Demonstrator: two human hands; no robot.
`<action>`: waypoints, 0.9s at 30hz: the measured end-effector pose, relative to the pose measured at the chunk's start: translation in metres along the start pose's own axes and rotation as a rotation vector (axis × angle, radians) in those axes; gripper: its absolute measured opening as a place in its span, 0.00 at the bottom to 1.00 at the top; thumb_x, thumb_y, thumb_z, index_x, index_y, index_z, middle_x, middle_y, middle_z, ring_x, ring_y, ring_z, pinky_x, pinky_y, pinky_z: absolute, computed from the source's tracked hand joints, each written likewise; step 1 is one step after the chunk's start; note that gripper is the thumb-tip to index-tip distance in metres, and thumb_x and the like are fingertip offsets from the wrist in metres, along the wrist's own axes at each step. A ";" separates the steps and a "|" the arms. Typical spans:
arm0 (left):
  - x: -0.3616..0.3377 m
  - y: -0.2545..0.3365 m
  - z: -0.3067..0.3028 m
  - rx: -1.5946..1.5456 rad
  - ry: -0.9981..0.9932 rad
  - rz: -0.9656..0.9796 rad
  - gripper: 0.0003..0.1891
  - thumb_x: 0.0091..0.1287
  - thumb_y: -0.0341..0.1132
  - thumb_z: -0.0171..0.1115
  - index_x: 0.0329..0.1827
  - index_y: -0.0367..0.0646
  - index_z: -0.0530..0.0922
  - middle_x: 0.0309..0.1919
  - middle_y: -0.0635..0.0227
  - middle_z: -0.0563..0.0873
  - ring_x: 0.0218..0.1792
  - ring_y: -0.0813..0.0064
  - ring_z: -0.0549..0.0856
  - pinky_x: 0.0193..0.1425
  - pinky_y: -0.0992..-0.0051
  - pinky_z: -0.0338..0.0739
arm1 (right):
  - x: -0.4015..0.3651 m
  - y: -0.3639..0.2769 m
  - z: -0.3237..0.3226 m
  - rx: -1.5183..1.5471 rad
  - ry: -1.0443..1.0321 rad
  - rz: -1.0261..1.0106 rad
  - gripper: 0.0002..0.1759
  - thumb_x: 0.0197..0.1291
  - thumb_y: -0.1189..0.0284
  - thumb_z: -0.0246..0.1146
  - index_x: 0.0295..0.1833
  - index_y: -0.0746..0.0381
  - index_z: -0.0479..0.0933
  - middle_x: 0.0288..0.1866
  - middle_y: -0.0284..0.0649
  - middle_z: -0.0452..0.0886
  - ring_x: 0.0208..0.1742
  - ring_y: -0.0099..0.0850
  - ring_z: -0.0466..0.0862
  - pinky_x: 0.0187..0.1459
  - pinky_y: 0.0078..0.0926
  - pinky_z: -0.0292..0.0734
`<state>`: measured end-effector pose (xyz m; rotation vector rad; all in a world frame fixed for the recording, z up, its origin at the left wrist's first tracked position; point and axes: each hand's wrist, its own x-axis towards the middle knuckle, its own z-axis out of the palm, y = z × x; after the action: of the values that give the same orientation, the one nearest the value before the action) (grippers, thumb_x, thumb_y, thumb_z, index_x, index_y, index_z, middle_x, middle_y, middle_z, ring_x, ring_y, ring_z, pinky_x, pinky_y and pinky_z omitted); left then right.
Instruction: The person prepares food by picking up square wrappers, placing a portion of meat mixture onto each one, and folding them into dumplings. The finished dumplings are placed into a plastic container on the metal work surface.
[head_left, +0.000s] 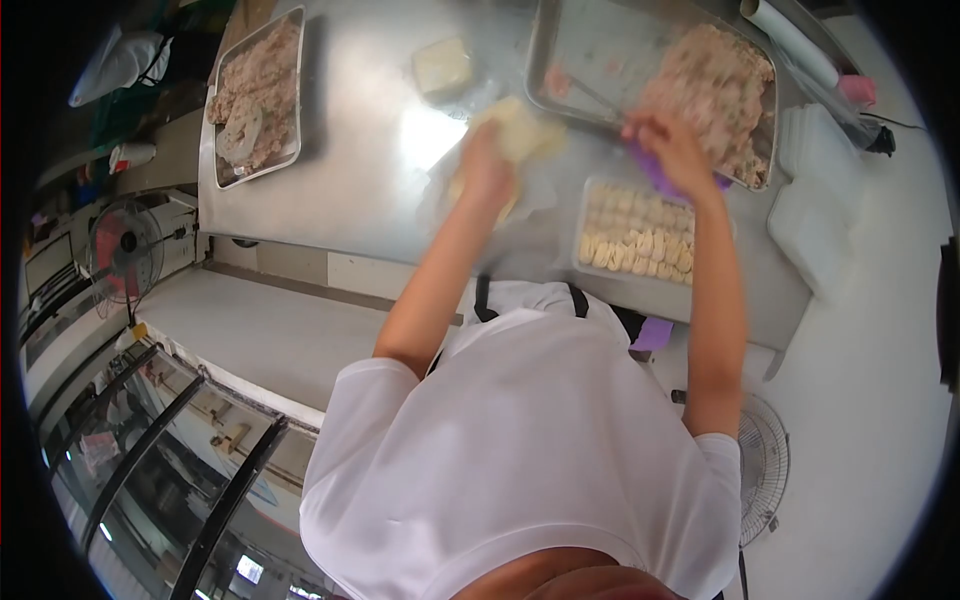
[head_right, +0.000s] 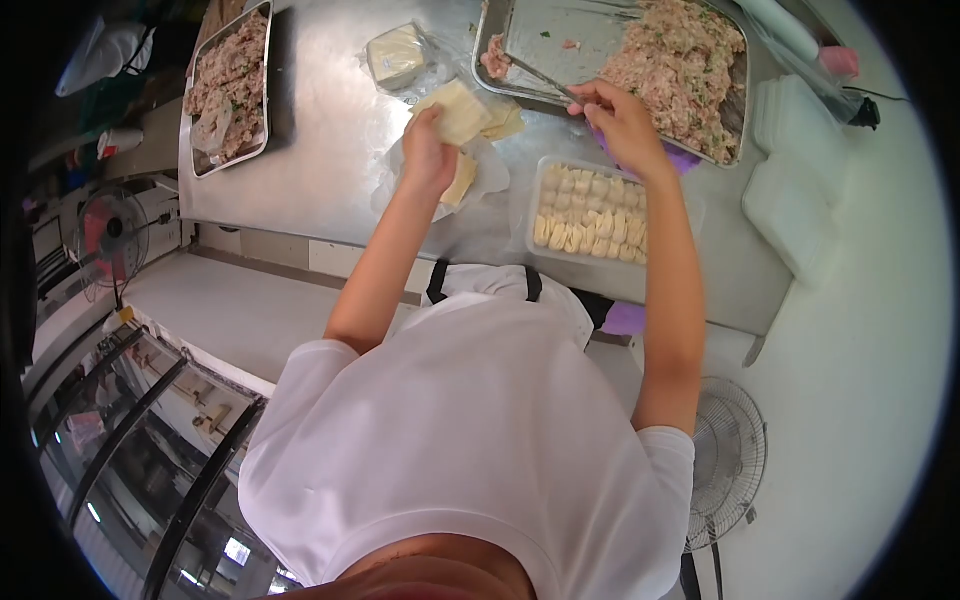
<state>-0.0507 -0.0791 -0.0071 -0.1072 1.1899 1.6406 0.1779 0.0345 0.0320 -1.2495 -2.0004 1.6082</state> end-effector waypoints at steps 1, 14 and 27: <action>-0.001 -0.001 0.014 -0.064 -0.108 -0.016 0.18 0.75 0.33 0.42 0.62 0.30 0.67 0.58 0.53 0.76 0.61 0.59 0.77 0.67 0.60 0.72 | -0.013 -0.004 0.010 0.033 0.089 -0.035 0.15 0.63 0.79 0.56 0.52 0.61 0.82 0.40 0.34 0.83 0.37 0.26 0.80 0.39 0.25 0.75; 0.010 -0.018 0.066 -0.243 -0.307 -0.138 0.15 0.75 0.31 0.42 0.57 0.30 0.71 0.52 0.55 0.77 0.55 0.63 0.78 0.62 0.63 0.73 | -0.087 -0.037 0.034 -0.536 0.695 -0.215 0.18 0.56 0.79 0.62 0.53 0.53 0.83 0.39 0.36 0.81 0.35 0.37 0.81 0.38 0.32 0.76; -0.001 -0.013 0.069 -0.328 -0.436 -0.201 0.24 0.80 0.40 0.28 0.70 0.33 0.60 0.69 0.50 0.67 0.71 0.55 0.67 0.77 0.55 0.61 | -0.068 -0.014 0.057 -0.922 0.818 -0.292 0.20 0.54 0.79 0.60 0.52 0.49 0.83 0.37 0.32 0.82 0.32 0.37 0.82 0.33 0.32 0.77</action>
<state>-0.0084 -0.0305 0.0201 -0.0678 0.5578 1.5655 0.1725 -0.0538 0.0448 -1.4269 -2.1655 -0.0925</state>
